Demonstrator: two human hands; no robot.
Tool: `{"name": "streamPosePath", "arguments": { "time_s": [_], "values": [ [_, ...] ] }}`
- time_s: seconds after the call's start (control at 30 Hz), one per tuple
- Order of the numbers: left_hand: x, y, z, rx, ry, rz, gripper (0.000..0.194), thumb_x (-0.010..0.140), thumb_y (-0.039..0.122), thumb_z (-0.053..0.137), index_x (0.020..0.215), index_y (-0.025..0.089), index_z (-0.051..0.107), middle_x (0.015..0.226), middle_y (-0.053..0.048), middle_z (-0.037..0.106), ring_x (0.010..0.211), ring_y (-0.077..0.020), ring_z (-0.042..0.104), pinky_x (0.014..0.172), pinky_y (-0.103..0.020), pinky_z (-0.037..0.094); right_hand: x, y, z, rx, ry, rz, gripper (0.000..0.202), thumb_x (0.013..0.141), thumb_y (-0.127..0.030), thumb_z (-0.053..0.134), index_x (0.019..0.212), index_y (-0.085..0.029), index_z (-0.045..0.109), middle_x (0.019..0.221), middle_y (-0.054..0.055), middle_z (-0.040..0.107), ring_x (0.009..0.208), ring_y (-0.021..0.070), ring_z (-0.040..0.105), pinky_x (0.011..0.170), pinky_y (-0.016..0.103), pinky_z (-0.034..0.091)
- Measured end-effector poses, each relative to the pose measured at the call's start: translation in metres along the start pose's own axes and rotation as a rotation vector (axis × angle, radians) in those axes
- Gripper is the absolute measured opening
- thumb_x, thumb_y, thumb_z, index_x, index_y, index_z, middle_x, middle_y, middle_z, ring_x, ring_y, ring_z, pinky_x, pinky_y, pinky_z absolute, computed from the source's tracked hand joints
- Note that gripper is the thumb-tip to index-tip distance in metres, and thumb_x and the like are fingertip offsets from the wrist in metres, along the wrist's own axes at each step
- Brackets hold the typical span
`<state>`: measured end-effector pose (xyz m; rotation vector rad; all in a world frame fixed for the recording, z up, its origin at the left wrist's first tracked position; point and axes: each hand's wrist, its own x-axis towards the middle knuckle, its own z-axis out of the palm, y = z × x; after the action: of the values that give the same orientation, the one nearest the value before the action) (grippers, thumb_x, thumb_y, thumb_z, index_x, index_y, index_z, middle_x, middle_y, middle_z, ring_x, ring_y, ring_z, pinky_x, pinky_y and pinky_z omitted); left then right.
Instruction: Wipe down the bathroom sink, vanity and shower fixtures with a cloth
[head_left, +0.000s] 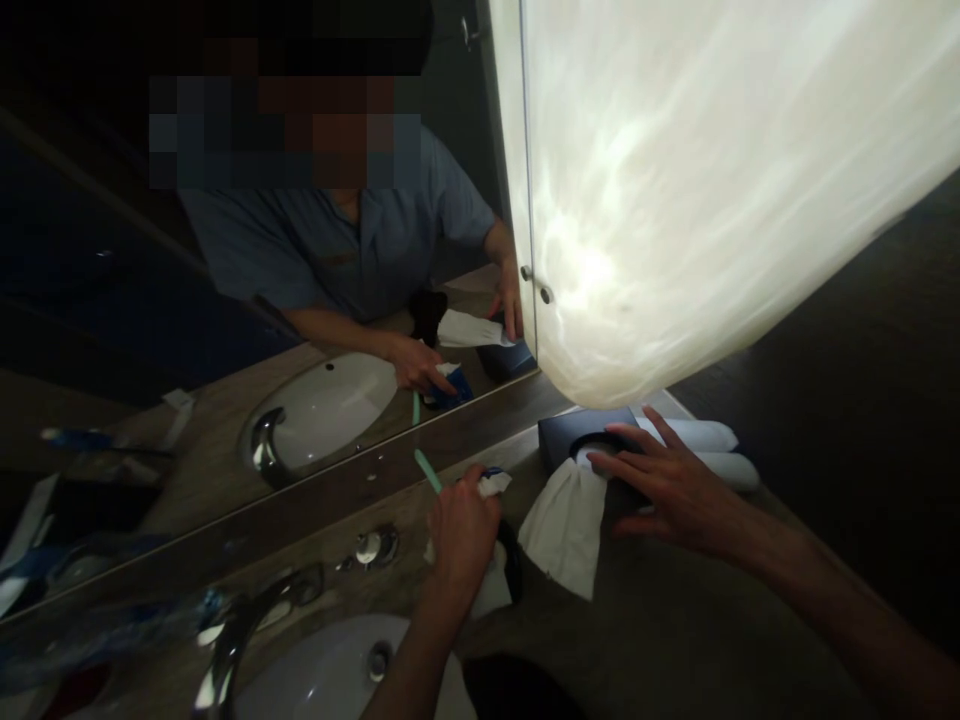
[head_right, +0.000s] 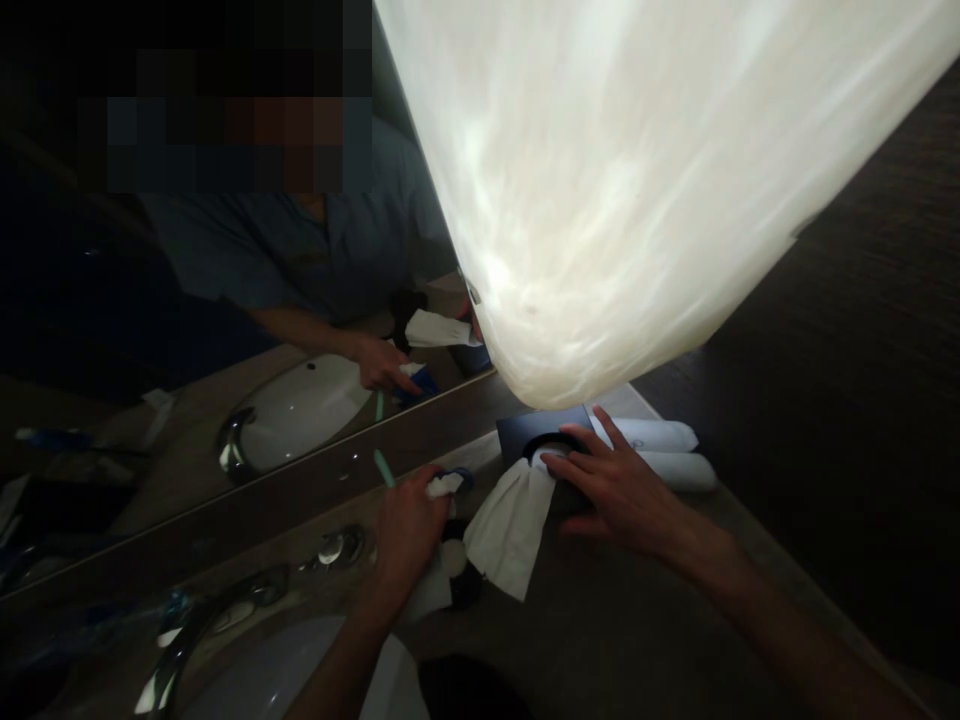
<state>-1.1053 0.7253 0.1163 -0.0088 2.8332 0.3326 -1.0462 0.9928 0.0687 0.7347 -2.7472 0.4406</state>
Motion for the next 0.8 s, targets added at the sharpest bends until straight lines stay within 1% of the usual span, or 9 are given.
{"name": "streamPosePath", "arguments": {
  "time_s": [0.07,0.13,0.27,0.4,0.5,0.6,0.7,0.77,0.8],
  "values": [
    [0.000,0.003,0.000,-0.040,0.011,0.007,0.035,0.087,0.020,0.048,0.110,0.028,0.072,0.103,-0.013,0.076,0.101,-0.0353,0.069,0.077,-0.040,0.044,0.000,0.003,0.005,-0.002,-0.012,-0.019,0.079,0.075,-0.035,0.080,0.145,-0.022,0.046,0.136,0.008,0.060,0.141,0.0347,0.036,0.123,0.065,0.014],
    [0.001,0.007,0.000,-0.063,0.018,0.021,0.032,0.087,0.021,0.050,0.109,0.028,0.073,0.103,-0.013,0.076,0.101,-0.0347,0.069,0.077,-0.040,0.044,-0.001,0.005,0.009,0.005,0.006,-0.020,0.075,0.073,-0.029,0.081,0.141,-0.021,0.049,0.132,0.007,0.063,0.143,0.0347,0.033,0.124,0.063,0.014],
    [0.005,0.018,0.004,-0.056,0.029,0.057,0.031,0.088,0.022,0.050,0.108,0.023,0.073,0.102,-0.016,0.075,0.100,-0.0352,0.069,0.076,-0.040,0.046,0.001,0.001,0.014,0.008,0.009,0.026,0.063,0.076,-0.029,0.079,0.133,-0.023,0.054,0.122,0.005,0.067,0.144,0.0342,0.030,0.124,0.063,0.012],
    [0.008,0.026,0.006,-0.064,0.043,0.063,0.031,0.087,0.023,0.050,0.108,0.021,0.074,0.101,-0.018,0.075,0.102,-0.0370,0.069,0.078,-0.041,0.048,0.004,-0.008,0.007,-0.007,0.003,0.082,0.068,0.079,-0.034,0.077,0.140,-0.022,0.050,0.119,0.008,0.067,0.143,0.0349,0.032,0.123,0.064,0.011],
    [0.009,0.023,0.004,-0.098,0.038,0.054,0.034,0.086,0.023,0.052,0.114,0.020,0.072,0.104,-0.018,0.075,0.105,-0.0384,0.068,0.080,-0.043,0.050,-0.016,0.000,0.000,0.093,0.144,0.136,0.057,0.091,-0.037,0.064,0.143,-0.023,0.046,0.131,0.009,0.061,0.136,0.0280,0.044,0.122,0.056,0.025],
    [0.011,0.018,0.002,-0.120,0.041,0.049,0.043,0.086,0.025,0.054,0.127,0.022,0.066,0.112,-0.018,0.073,0.109,-0.0377,0.067,0.084,-0.044,0.051,-0.061,0.035,0.011,0.048,0.275,0.322,0.053,0.096,-0.042,0.053,0.143,-0.018,0.045,0.140,0.013,0.054,0.133,0.0279,0.046,0.114,0.049,0.039],
    [0.009,0.015,-0.001,-0.139,0.050,0.063,0.049,0.085,0.024,0.056,0.134,0.023,0.062,0.120,-0.016,0.071,0.115,-0.0369,0.065,0.091,-0.043,0.051,-0.103,0.083,0.039,-0.166,0.042,0.355,0.075,0.088,-0.053,0.060,0.149,-0.012,0.039,0.153,0.019,0.038,0.142,0.0401,0.031,0.113,0.063,0.032],
    [0.004,0.013,-0.009,-0.160,0.055,0.076,0.051,0.084,0.024,0.057,0.136,0.021,0.061,0.124,-0.016,0.070,0.119,-0.0357,0.063,0.095,-0.042,0.049,-0.118,0.103,0.054,-0.223,-0.104,0.364,0.074,0.088,-0.046,0.061,0.150,-0.015,0.038,0.158,0.016,0.032,0.145,0.0400,0.026,0.114,0.065,0.028],
    [0.000,0.010,-0.016,-0.175,0.062,0.080,0.052,0.084,0.024,0.057,0.136,0.021,0.060,0.125,-0.015,0.069,0.120,-0.0346,0.063,0.097,-0.041,0.049,-0.120,0.103,0.057,-0.229,-0.130,0.379,0.069,0.089,-0.042,0.060,0.150,-0.017,0.039,0.158,0.015,0.032,0.146,0.0391,0.025,0.115,0.066,0.028]
  ]
}}
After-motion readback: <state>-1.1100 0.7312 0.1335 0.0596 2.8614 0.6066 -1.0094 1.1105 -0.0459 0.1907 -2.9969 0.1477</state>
